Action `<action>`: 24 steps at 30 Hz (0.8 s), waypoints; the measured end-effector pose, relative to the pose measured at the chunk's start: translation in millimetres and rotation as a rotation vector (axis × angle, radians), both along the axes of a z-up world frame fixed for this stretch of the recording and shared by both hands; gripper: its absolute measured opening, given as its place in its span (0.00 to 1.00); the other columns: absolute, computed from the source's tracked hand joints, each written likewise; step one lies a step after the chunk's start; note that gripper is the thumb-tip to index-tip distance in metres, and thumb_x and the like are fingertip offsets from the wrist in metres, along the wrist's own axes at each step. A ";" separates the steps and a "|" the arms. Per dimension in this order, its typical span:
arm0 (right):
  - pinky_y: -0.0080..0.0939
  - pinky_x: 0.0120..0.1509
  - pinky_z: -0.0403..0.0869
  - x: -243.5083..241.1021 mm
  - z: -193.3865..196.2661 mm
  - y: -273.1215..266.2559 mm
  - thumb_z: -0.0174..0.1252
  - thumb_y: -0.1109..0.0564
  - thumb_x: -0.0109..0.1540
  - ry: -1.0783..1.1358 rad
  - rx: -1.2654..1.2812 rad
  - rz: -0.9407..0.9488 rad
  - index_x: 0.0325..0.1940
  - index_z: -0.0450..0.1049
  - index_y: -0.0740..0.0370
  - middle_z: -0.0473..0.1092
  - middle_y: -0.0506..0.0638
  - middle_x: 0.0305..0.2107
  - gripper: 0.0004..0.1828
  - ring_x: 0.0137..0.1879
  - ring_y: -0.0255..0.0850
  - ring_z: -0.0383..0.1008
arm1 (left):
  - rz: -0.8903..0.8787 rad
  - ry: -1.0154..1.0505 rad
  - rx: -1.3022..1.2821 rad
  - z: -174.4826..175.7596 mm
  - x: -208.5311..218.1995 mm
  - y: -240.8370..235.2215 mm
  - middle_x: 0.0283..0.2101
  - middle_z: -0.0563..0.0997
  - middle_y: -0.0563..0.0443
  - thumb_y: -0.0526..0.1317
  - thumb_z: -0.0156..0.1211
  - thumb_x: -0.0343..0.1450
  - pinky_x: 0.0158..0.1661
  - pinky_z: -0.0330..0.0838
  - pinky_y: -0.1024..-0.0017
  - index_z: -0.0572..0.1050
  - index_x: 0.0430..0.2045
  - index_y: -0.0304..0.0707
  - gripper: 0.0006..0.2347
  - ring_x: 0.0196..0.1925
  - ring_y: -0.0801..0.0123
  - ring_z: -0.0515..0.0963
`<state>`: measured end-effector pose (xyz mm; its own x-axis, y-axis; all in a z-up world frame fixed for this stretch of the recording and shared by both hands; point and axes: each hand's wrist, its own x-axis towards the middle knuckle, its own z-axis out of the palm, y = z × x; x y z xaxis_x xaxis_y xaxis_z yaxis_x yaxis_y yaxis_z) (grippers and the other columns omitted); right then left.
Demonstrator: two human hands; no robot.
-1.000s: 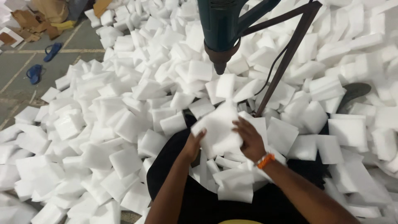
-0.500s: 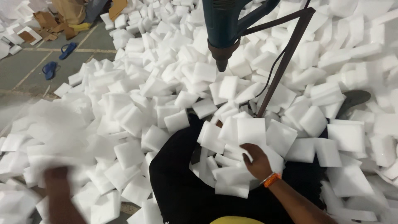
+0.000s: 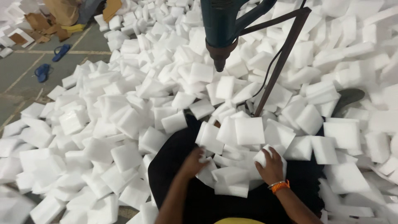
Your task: The person sits on the floor and repeatedly picks up white foam pieces, places them under a stationary heat gun, and then sets them aside. The process is repeated continuously with individual foam pieces.
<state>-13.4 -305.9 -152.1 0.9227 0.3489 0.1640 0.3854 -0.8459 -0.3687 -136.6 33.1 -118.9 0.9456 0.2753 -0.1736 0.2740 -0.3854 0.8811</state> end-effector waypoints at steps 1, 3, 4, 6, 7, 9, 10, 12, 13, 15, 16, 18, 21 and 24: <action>0.56 0.73 0.61 -0.8 -0.5 -4.7 0.69 0.38 0.51 0.029 -0.015 -0.072 0.69 0.63 0.57 0.57 0.63 0.67 0.47 0.73 0.58 0.58 | -0.123 0.139 0.125 -1.2 9.7 -22.8 0.61 0.72 0.39 0.47 0.72 0.63 0.59 0.71 0.59 0.64 0.64 0.39 0.34 0.61 0.50 0.74; 0.58 0.73 0.62 1.3 -1.6 -11.5 0.70 0.32 0.49 0.141 0.045 -0.172 0.72 0.59 0.62 0.57 0.66 0.67 0.56 0.72 0.60 0.58 | -0.233 0.274 0.360 2.0 21.2 -56.0 0.67 0.66 0.38 0.51 0.73 0.64 0.63 0.65 0.56 0.64 0.65 0.39 0.36 0.68 0.46 0.65; 0.58 0.73 0.63 2.5 -2.7 -15.2 0.69 0.30 0.48 0.226 0.121 -0.199 0.73 0.57 0.65 0.58 0.67 0.66 0.59 0.72 0.61 0.60 | -0.222 0.269 0.470 3.7 21.3 -66.7 0.68 0.65 0.40 0.53 0.73 0.64 0.63 0.64 0.55 0.67 0.63 0.38 0.34 0.70 0.44 0.61; 0.58 0.73 0.64 8.0 -6.4 -21.9 0.68 0.27 0.48 0.326 0.171 -0.218 0.74 0.54 0.69 0.58 0.69 0.65 0.64 0.71 0.62 0.60 | -0.205 0.273 0.567 8.0 22.3 -71.4 0.69 0.64 0.42 0.55 0.72 0.63 0.63 0.63 0.54 0.71 0.60 0.39 0.32 0.72 0.44 0.58; 0.58 0.73 0.64 10.8 -9.4 -24.1 0.68 0.26 0.48 0.343 0.146 -0.210 0.74 0.54 0.70 0.58 0.69 0.66 0.65 0.72 0.62 0.59 | -0.201 0.285 0.557 8.3 23.1 -70.3 0.69 0.65 0.44 0.55 0.71 0.63 0.63 0.64 0.53 0.71 0.60 0.41 0.32 0.72 0.45 0.58; 0.58 0.73 0.63 15.1 -19.4 -25.3 0.66 0.23 0.48 0.351 0.114 -0.191 0.73 0.55 0.70 0.57 0.70 0.66 0.65 0.72 0.62 0.58 | -0.216 0.291 0.540 5.9 19.4 -63.9 0.66 0.69 0.45 0.56 0.70 0.62 0.62 0.65 0.54 0.73 0.59 0.42 0.31 0.70 0.47 0.60; 0.59 0.73 0.62 15.7 -25.7 -25.3 0.65 0.23 0.49 0.341 0.106 -0.179 0.73 0.55 0.70 0.57 0.70 0.66 0.64 0.73 0.63 0.58 | -0.236 0.286 0.533 3.9 15.5 -61.1 0.64 0.72 0.45 0.56 0.69 0.62 0.62 0.67 0.56 0.74 0.57 0.42 0.31 0.68 0.47 0.63; 0.59 0.74 0.62 17.7 -37.0 -24.9 0.64 0.22 0.50 0.318 0.123 -0.180 0.72 0.58 0.69 0.58 0.70 0.66 0.62 0.73 0.62 0.58 | -0.283 0.331 0.430 2.0 10.0 -58.6 0.60 0.77 0.43 0.59 0.66 0.63 0.60 0.70 0.58 0.75 0.57 0.43 0.31 0.64 0.47 0.71; 0.59 0.74 0.62 21.5 -39.6 -25.3 0.63 0.23 0.51 0.302 0.145 -0.187 0.72 0.59 0.68 0.59 0.69 0.66 0.60 0.73 0.61 0.59 | -0.304 0.379 0.330 2.8 9.1 -59.6 0.57 0.79 0.41 0.61 0.64 0.63 0.59 0.72 0.58 0.74 0.59 0.44 0.31 0.61 0.47 0.75; 0.58 0.75 0.62 30.3 -41.8 -29.4 0.59 0.24 0.55 0.307 0.278 -0.246 0.71 0.63 0.67 0.61 0.69 0.66 0.54 0.73 0.61 0.60 | -0.357 0.406 0.231 6.6 6.5 -65.1 0.55 0.80 0.38 0.64 0.60 0.65 0.60 0.71 0.58 0.74 0.60 0.44 0.33 0.60 0.46 0.77; 0.57 0.76 0.62 35.3 -41.0 -34.2 0.55 0.25 0.59 0.328 0.389 -0.298 0.71 0.65 0.67 0.63 0.69 0.67 0.51 0.73 0.61 0.61 | -0.389 0.386 0.234 9.0 4.8 -69.0 0.56 0.80 0.38 0.65 0.59 0.66 0.61 0.68 0.58 0.74 0.60 0.42 0.33 0.61 0.45 0.75; 0.56 0.75 0.63 39.9 -38.7 -40.3 0.53 0.26 0.62 0.416 0.528 -0.431 0.71 0.66 0.68 0.65 0.70 0.66 0.49 0.71 0.61 0.65 | -0.420 0.428 0.165 14.0 2.4 -74.0 0.59 0.77 0.35 0.67 0.58 0.66 0.63 0.66 0.57 0.71 0.63 0.43 0.35 0.64 0.44 0.73; 0.55 0.71 0.68 45.7 -35.0 -45.1 0.57 0.29 0.59 0.571 0.560 -0.581 0.73 0.62 0.69 0.66 0.71 0.65 0.50 0.68 0.62 0.70 | -0.462 0.536 0.002 19.7 0.4 -75.5 0.63 0.71 0.31 0.67 0.60 0.63 0.65 0.64 0.57 0.61 0.70 0.48 0.41 0.67 0.43 0.71; 0.55 0.70 0.67 49.7 -36.1 -42.3 0.62 0.31 0.57 0.588 0.453 -0.492 0.74 0.59 0.66 0.62 0.70 0.66 0.51 0.68 0.62 0.67 | -0.544 0.478 -0.109 20.2 -3.7 -77.4 0.69 0.64 0.32 0.64 0.64 0.62 0.68 0.59 0.56 0.57 0.72 0.48 0.43 0.71 0.44 0.64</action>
<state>36.3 -348.2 -188.2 0.9294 -0.0921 -0.3573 -0.3398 -0.5910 -0.7317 -140.3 -44.3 -98.7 0.7575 -0.2541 -0.6014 0.4331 -0.4937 0.7541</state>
